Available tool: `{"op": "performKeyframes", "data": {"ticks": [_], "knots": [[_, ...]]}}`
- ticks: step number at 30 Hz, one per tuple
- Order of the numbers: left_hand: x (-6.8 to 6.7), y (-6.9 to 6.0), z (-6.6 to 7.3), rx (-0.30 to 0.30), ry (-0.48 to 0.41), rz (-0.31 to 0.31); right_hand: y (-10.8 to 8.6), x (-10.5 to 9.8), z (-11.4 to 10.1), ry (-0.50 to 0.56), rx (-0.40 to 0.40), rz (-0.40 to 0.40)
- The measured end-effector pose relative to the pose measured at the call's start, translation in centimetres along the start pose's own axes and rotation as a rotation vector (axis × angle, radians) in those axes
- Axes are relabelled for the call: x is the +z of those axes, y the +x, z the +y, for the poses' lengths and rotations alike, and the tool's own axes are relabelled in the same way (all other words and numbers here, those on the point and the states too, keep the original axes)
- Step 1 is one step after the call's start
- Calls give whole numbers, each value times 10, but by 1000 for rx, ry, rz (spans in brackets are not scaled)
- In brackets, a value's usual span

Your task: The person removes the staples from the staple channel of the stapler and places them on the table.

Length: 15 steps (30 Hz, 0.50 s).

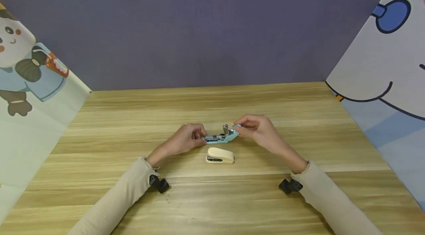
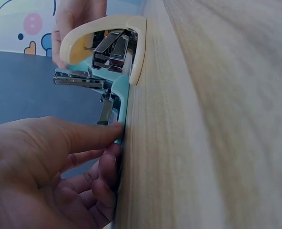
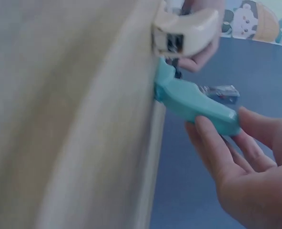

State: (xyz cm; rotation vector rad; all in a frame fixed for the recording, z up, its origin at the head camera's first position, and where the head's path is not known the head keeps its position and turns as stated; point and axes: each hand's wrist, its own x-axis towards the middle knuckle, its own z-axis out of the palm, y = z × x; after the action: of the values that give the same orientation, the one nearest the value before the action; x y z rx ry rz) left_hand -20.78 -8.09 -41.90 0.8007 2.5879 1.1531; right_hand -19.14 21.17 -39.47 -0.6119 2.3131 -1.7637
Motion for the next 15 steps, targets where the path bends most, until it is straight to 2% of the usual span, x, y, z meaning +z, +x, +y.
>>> {"op": "performKeyframes", "data": {"ticks": [5, 10, 15], "knots": [[1, 1, 0, 6, 5, -4, -4, -12, 0, -145, 103, 4], [1, 1, 1, 8, 14, -3, -6, -21, 4, -156, 151, -25], [0, 0, 1, -7, 16, -3, -5, -23, 4, -157, 165, -38]]}}
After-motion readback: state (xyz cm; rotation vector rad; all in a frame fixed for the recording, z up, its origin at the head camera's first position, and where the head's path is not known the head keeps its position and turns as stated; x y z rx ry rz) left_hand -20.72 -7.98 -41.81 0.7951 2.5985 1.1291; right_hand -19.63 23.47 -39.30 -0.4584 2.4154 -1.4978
